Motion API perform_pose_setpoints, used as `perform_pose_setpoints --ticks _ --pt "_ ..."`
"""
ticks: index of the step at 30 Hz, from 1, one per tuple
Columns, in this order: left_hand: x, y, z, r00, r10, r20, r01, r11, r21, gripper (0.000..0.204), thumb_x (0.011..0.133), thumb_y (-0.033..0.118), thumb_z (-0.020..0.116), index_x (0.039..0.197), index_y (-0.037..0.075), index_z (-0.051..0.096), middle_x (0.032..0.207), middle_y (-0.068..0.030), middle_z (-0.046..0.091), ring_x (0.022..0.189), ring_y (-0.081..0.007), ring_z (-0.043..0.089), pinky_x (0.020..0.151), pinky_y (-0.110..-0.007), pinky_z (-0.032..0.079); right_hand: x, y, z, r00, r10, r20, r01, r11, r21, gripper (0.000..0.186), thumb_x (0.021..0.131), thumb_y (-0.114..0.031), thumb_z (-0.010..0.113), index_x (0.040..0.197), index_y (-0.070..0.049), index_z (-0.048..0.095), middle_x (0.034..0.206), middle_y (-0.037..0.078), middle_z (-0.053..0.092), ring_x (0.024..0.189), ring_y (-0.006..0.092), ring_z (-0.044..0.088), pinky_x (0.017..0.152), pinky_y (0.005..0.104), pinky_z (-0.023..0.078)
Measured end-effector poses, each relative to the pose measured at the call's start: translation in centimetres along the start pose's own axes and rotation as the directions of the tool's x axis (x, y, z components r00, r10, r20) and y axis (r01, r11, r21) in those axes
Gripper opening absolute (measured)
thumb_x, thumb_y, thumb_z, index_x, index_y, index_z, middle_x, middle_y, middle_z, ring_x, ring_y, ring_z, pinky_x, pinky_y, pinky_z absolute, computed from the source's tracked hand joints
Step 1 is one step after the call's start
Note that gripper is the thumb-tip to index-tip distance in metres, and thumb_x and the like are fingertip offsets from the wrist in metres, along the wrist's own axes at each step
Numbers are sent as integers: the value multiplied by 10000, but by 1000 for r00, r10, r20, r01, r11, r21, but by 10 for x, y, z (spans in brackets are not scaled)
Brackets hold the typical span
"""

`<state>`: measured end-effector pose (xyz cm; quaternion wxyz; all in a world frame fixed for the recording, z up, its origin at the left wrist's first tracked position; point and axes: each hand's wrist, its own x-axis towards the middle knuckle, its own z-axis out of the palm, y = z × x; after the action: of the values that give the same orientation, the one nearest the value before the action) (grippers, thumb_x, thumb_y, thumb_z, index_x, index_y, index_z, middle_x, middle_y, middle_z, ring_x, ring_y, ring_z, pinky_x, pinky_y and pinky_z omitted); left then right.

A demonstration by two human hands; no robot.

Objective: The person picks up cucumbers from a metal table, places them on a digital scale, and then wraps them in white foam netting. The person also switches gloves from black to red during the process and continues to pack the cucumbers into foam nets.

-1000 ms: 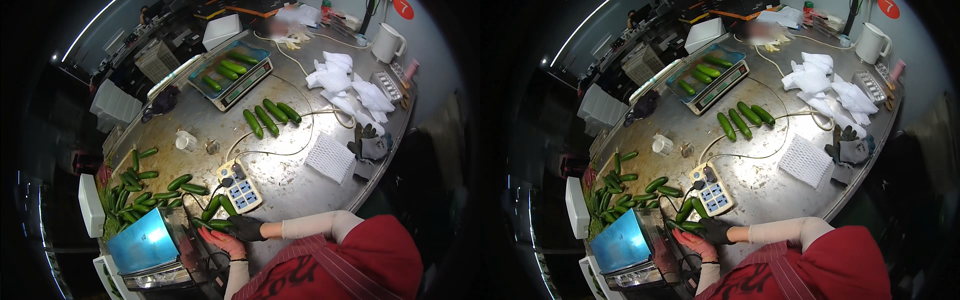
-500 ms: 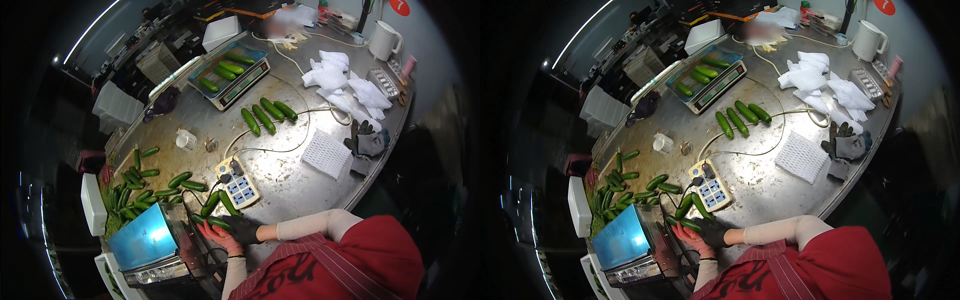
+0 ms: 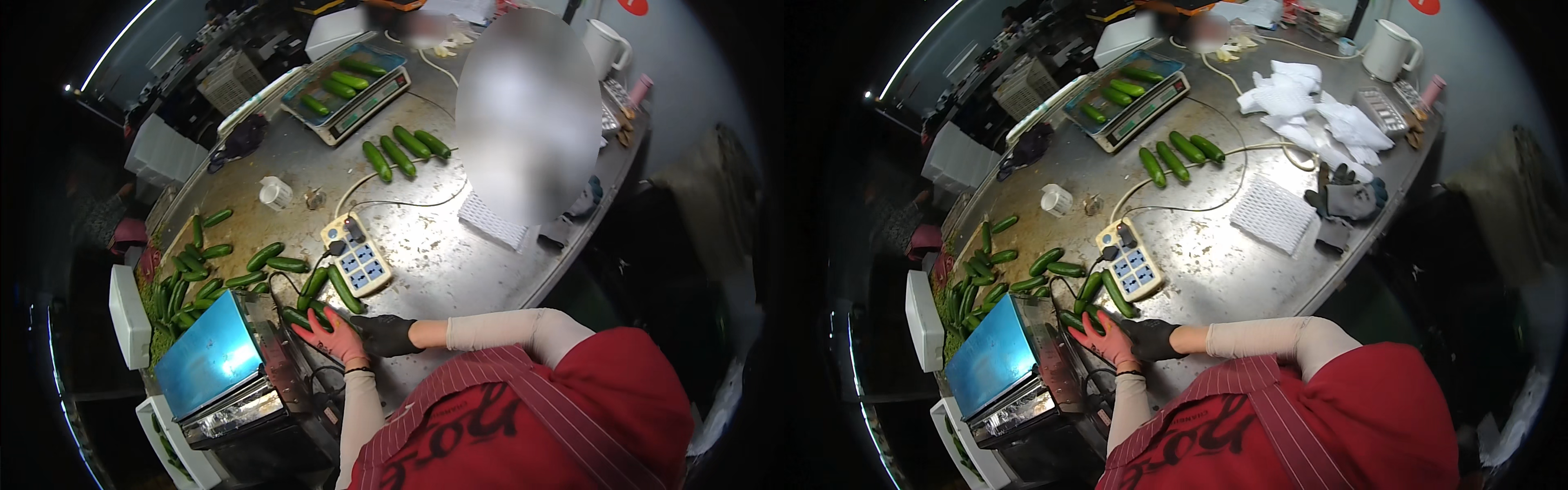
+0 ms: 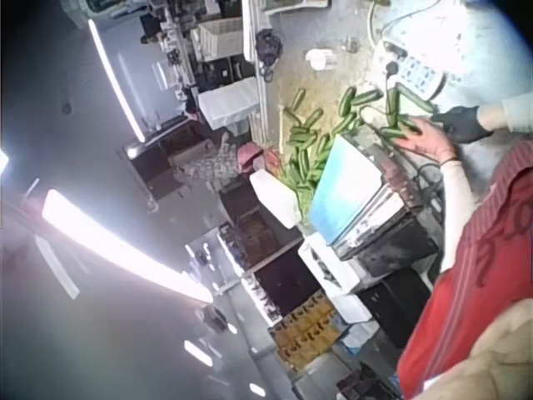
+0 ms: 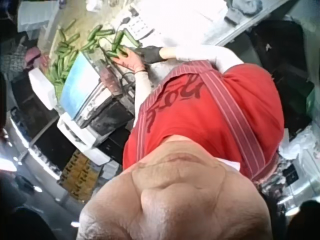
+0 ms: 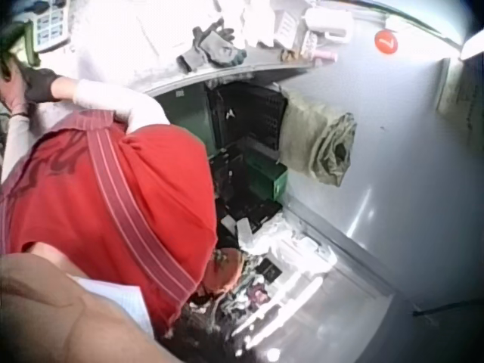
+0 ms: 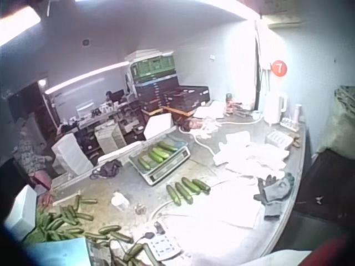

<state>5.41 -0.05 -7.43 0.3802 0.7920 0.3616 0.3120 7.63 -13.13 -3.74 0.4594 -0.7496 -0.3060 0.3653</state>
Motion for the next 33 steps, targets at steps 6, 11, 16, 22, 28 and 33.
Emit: perform_pose_setpoints --ticks 6,11,16,22,28,33 --pt "2 -5 -1 995 97 -14 -96 992 86 358 958 220 598 1242 2 585 1552 -219 223 1403 -338 306 1107 -378 322 -80 -5 -14 965 243 -102 -258 948 -188 621 881 -276 544 1439 -54 386 1121 196 660 1005 321 650 890 412 502" --pt "5 -17 0 993 114 -15 -113 990 86 380 976 232 560 1260 -20 558 1546 -217 237 1381 -339 342 1097 -379 333 -140 19 -16 875 347 -337 -375 927 -20 548 879 -307 585 1369 -89 476 1045 166 681 1007 326 641 895 402 495" --pt "-1 -11 -3 985 158 -69 -157 987 15 426 969 198 564 1323 -25 484 1533 -237 256 1389 -357 324 1126 -386 305 -195 53 -32 689 296 -661 -316 944 93 384 847 -214 639 1217 -113 626 934 117 685 858 271 659 816 370 525" --pt "-6 -13 -5 957 253 -140 -255 967 2 450 976 202 555 1347 -34 457 1530 -232 258 1391 -357 316 1129 -408 296 -242 87 -115 472 181 -863 -324 946 21 305 851 -164 609 1138 -80 668 882 119 681 760 229 656 744 327 527" --pt "-94 100 1 823 562 86 -510 797 -324 462 926 62 588 1367 1 465 1495 -164 358 1336 -319 408 1097 -405 362 -231 54 -182 660 376 -650 246 709 660 393 935 -297 621 1257 -75 587 914 97 673 760 128 633 646 300 511" --pt "-170 226 57 24 825 565 -614 458 -642 469 782 74 687 1223 14 540 1248 -217 528 1232 -432 455 1067 -495 376 -206 51 -212 905 -22 -425 21 1000 -8 331 982 -321 519 1139 -49 622 954 177 643 863 337 621 788 378 497"
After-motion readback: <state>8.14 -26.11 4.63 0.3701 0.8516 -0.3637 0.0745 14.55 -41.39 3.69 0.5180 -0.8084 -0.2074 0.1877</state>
